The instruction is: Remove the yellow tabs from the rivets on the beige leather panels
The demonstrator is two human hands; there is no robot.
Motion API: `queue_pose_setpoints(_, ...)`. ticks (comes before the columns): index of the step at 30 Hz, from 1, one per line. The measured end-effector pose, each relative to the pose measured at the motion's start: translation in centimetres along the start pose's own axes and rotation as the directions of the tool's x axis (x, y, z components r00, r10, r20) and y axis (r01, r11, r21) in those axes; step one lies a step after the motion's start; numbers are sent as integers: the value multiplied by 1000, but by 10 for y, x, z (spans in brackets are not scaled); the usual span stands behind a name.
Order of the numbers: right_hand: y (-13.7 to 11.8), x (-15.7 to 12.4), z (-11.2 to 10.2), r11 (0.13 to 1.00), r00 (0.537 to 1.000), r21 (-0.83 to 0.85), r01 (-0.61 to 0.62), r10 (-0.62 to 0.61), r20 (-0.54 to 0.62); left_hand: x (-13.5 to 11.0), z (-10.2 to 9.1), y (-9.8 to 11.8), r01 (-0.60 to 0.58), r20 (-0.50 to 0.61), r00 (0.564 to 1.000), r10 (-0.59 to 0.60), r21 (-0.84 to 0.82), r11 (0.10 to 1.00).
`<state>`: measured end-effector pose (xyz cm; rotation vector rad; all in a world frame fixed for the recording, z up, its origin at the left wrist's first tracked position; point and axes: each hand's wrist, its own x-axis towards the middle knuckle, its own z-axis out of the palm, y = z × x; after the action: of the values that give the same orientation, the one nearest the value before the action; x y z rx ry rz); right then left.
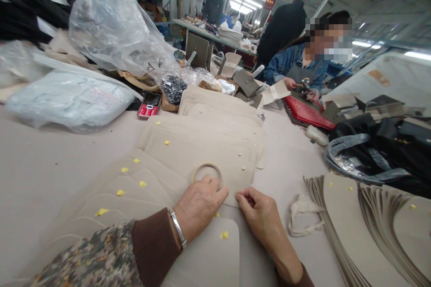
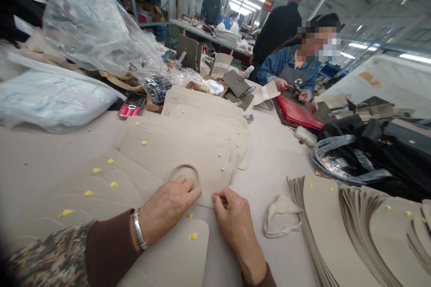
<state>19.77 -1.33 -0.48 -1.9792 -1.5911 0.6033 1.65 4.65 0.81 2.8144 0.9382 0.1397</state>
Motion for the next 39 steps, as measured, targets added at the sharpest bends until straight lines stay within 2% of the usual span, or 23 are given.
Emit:
queue_pose_setpoints(4, 4, -1, -1, 999, 999, -34, -38, 37, -33, -2, 2, 0, -6, -15, 1000, 6, 4, 1000)
queue_pose_setpoints(7, 9, -7, -4, 993, 995, 59, -101, 102, -13, -2, 2, -1, -5, -35, 999, 5, -4, 1000)
queue_pose_setpoints(10, 12, -14, -4, 994, 998, 96, -59, 58, 9, -1, -1, 0, 4, -33, 999, -5, -27, 1000)
queue_pose_setpoints(14, 9, -16, 4, 997, 993, -38, 63, -66, -96, -2, -4, 5, 1, -40, 999, -4, -69, 998)
queue_pose_setpoints(19, 1, -5, 10, 989, 992, -145, 25, -42, -119, -6, 2, 13, -67, -72, 996, 58, -131, 989)
queue_pose_setpoints(22, -4, -4, 6, 993, 998, -121, 15, -23, -65, -6, 4, 10, -49, -109, 993, 34, -141, 989)
queue_pose_setpoints(25, -6, -9, -1, 1000, 999, -21, 11, -10, 53, -3, 1, 1, -33, -183, 983, 4, -153, 988)
queue_pose_setpoints(29, -6, -14, -6, 998, 988, 64, 13, -23, 156, 0, -2, -8, -134, -271, 960, 66, -242, 961)
queue_pose_setpoints(32, -5, -12, -7, 984, 998, 171, 41, -49, 41, 0, -1, -8, -230, -330, 936, 122, -312, 922)
queue_pose_setpoints(34, -6, -11, -8, 955, 991, 270, 126, -107, -86, -1, 2, -6, -251, -347, 928, 134, -320, 914)
queue_pose_setpoints(36, -7, -10, -9, 912, 960, 312, 265, -218, -178, -2, 4, -4, -254, -360, 922, 140, -293, 922)
queue_pose_setpoints(39, -9, -9, -10, 858, 889, 252, 447, -397, -226, -2, 6, 0, -245, -390, 911, 136, -243, 939)
